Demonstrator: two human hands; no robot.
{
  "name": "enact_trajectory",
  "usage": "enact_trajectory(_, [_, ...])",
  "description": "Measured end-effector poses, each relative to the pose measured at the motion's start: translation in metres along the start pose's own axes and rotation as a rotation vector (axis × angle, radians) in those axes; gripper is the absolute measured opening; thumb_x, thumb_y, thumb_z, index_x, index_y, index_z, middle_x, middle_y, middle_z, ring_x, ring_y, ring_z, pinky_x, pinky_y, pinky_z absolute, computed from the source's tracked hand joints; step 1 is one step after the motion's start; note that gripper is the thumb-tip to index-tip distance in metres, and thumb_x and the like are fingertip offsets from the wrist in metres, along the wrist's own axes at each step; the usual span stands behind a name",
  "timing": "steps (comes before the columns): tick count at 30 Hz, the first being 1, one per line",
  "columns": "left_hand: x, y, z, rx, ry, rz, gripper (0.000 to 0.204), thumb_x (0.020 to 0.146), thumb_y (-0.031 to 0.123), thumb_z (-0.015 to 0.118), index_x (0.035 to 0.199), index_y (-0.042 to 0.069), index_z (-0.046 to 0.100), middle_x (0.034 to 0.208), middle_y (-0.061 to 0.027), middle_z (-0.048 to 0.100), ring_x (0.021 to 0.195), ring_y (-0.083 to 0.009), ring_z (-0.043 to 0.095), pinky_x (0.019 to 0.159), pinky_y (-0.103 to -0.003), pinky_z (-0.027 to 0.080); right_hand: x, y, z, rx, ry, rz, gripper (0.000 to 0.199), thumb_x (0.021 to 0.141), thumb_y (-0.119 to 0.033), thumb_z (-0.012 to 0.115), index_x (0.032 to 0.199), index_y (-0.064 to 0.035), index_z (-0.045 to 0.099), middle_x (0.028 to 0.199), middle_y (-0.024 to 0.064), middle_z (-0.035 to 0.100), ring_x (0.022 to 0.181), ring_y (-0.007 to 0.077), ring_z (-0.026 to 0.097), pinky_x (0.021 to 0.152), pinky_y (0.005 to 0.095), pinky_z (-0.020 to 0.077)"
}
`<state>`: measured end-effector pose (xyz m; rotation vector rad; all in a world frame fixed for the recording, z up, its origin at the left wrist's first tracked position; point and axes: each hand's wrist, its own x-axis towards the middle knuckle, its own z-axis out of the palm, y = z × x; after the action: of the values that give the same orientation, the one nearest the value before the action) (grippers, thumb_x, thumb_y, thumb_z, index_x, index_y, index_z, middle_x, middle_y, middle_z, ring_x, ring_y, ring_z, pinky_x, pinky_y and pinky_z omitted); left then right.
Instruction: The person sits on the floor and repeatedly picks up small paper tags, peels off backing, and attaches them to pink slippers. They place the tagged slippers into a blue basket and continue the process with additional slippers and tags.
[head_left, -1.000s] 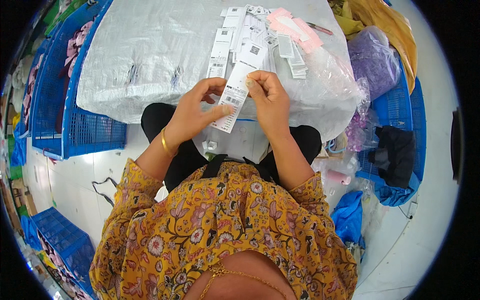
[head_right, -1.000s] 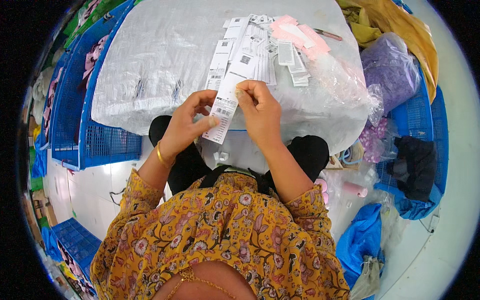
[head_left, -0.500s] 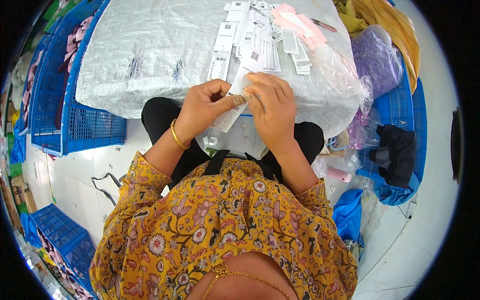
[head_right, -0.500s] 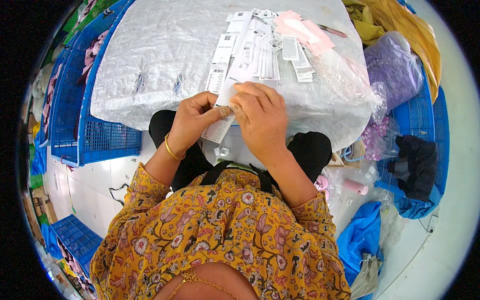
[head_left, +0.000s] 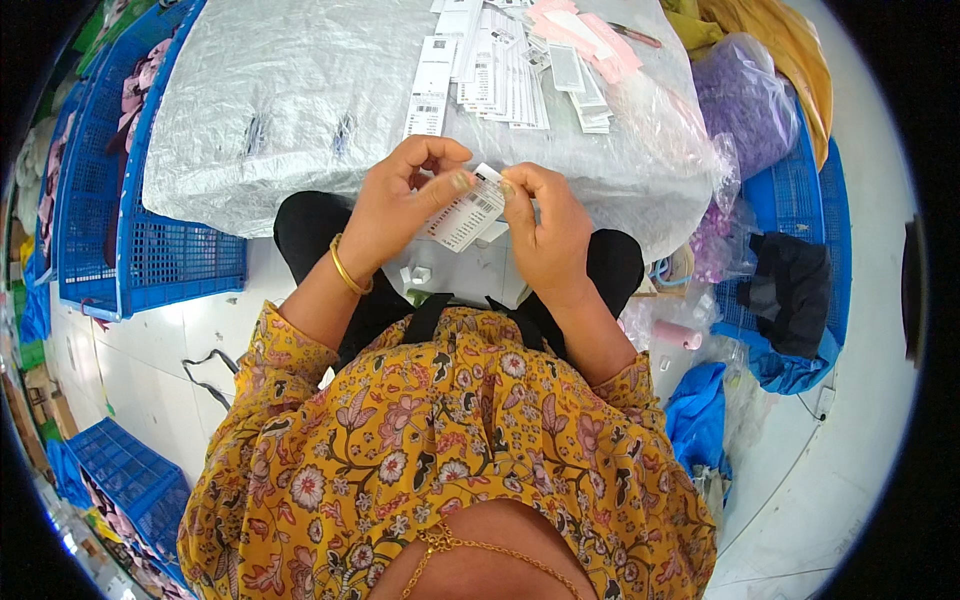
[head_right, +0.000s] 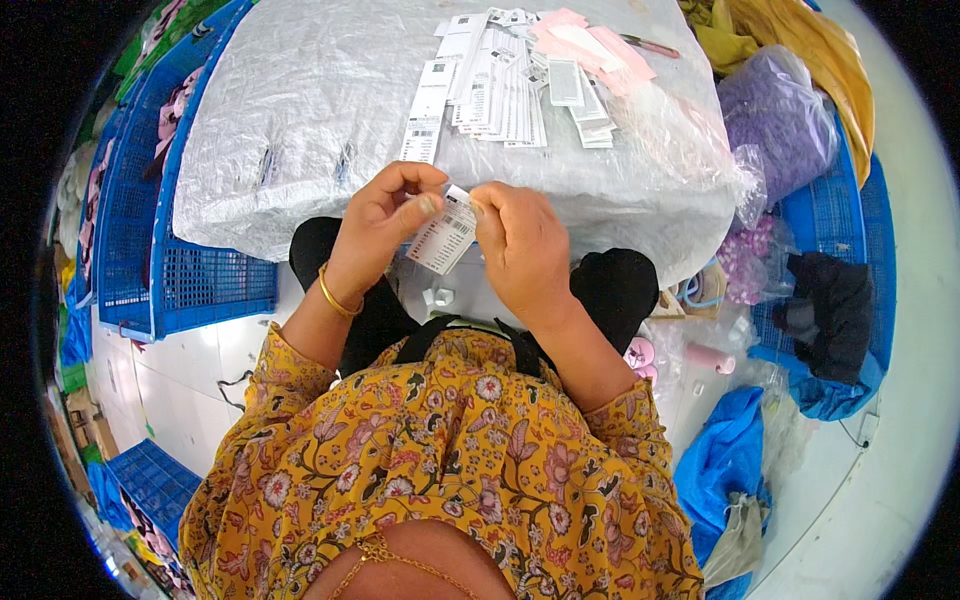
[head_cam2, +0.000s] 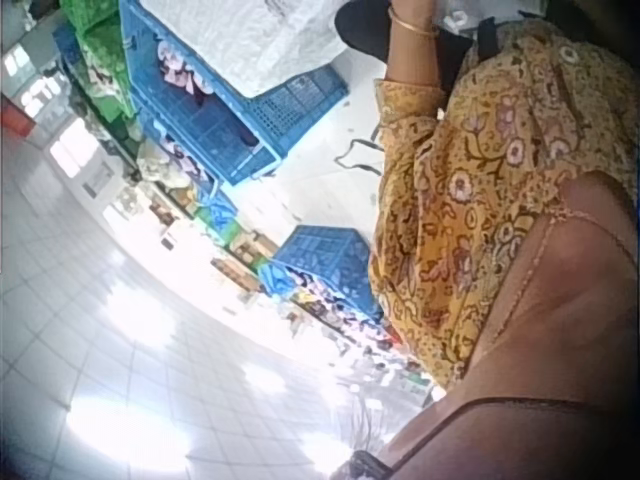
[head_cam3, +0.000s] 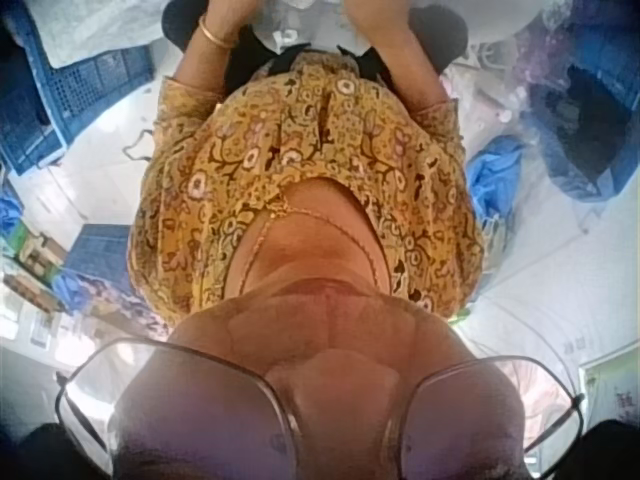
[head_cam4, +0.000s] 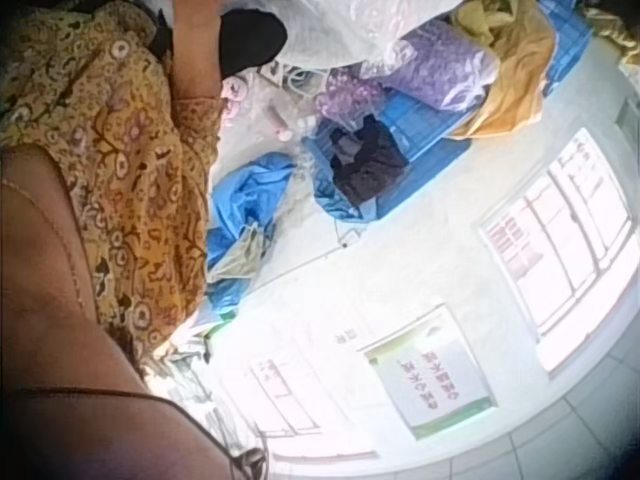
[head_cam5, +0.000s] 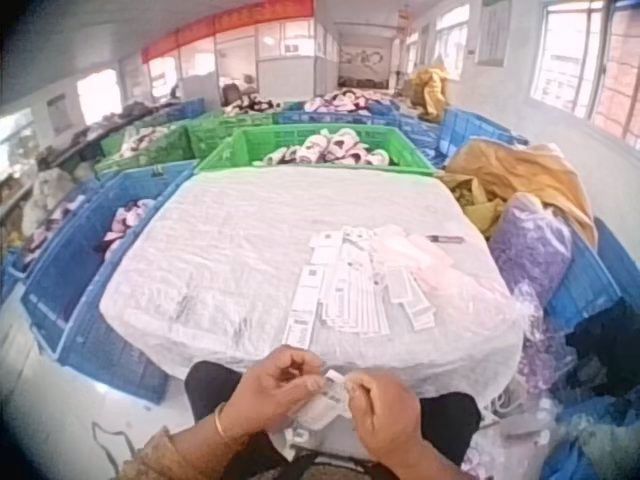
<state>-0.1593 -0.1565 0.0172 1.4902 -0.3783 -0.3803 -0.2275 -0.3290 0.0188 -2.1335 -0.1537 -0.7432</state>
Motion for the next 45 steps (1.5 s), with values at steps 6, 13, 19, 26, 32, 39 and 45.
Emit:
enact_trajectory(6, [0.007, -0.002, -0.001, -0.059, -0.102, -0.155, 0.014, 0.092, 0.013, 0.066, 0.1, 0.001, 0.066, 0.09, -0.0003, 0.066, 0.077, -0.0044, 0.058, 0.069, -0.021, 0.049, 0.001, -0.002, 0.002, 0.091, -0.051, 0.181, 0.01, 0.09, -0.007, 0.063, 0.098, -0.0034, 0.059, 0.084, 0.0126, 0.064, 0.076, 0.0292, 0.064, 0.067, 0.0369, 0.0501])
enact_trajectory(13, [0.007, -0.01, 0.011, -0.272, -0.005, -0.209, 0.006, 0.09, 0.006, 0.067, 0.093, 0.002, 0.064, 0.086, -0.0004, 0.065, 0.076, -0.0047, 0.058, 0.068, -0.02, 0.049, 0.002, 0.013, 0.003, 0.142, -0.046, 0.187, 0.011, 0.091, -0.009, 0.064, 0.099, -0.0025, 0.059, 0.086, 0.0113, 0.065, 0.076, 0.0237, 0.065, 0.068, 0.0337, 0.0509])
enact_trajectory(19, [0.002, -0.021, 0.021, -0.176, 0.074, -0.112, 0.005, 0.09, 0.006, 0.067, 0.09, 0.003, 0.063, 0.084, 0.001, 0.064, 0.074, -0.004, 0.056, 0.067, -0.019, 0.047, 0.004, 0.013, 0.004, 0.171, -0.057, 0.197, 0.011, 0.09, -0.007, 0.063, 0.1, -0.0028, 0.06, 0.09, 0.0112, 0.066, 0.078, 0.0234, 0.065, 0.07, 0.0335, 0.0512])
enact_trajectory(26, [0.004, -0.033, 0.028, -0.245, 0.179, -0.038, 0.007, 0.087, 0.007, 0.069, 0.087, 0.003, 0.063, 0.08, 0.0028, 0.061, 0.072, -0.0022, 0.051, 0.064, -0.018, 0.044, 0.004, 0.023, -0.001, 0.136, -0.043, 0.181, 0.016, 0.087, -0.006, 0.066, 0.102, -0.0014, 0.062, 0.086, 0.0092, 0.067, 0.074, 0.0195, 0.064, 0.067, 0.0315, 0.0508])
enact_trajectory(32, [0.003, -0.024, 0.029, -0.061, 0.216, -0.016, 0.007, 0.088, 0.006, 0.068, 0.087, 0.003, 0.062, 0.08, 0.0037, 0.06, 0.072, -0.0025, 0.051, 0.065, -0.019, 0.044, 0.004, -0.001, -0.01, 0.306, -0.097, 0.501, 0.023, 0.085, -0.004, 0.066, 0.107, 0.0006, 0.063, 0.078, 0.0039, 0.066, 0.065, 0.007, 0.057, 0.059, 0.0239, 0.0464])
enact_trajectory(39, [0.002, -0.031, 0.03, -0.066, 0.182, 0.125, 0.007, 0.087, 0.005, 0.069, 0.086, 0.003, 0.063, 0.081, 0.0024, 0.06, 0.073, -0.0029, 0.051, 0.065, -0.02, 0.044, 0.003, 0.005, -0.008, 0.36, -0.129, 0.569, 0.026, 0.085, -0.002, 0.067, 0.111, 0.0018, 0.062, 0.078, 0.0021, 0.066, 0.066, 0.0043, 0.055, 0.059, 0.022, 0.0456])
enact_trajectory(45, [0.001, -0.028, 0.035, 0.075, 0.182, 0.213, 0.007, 0.084, 0.004, 0.071, 0.086, 0.003, 0.064, 0.081, 0.0, 0.061, 0.072, -0.0065, 0.053, 0.065, -0.023, 0.045, 0.002, 0.008, -0.008, 0.439, -0.133, 0.612, 0.025, 0.086, -0.002, 0.067, 0.11, 0.0012, 0.062, 0.079, 0.0018, 0.066, 0.068, 0.0043, 0.055, 0.061, 0.0218, 0.0461])
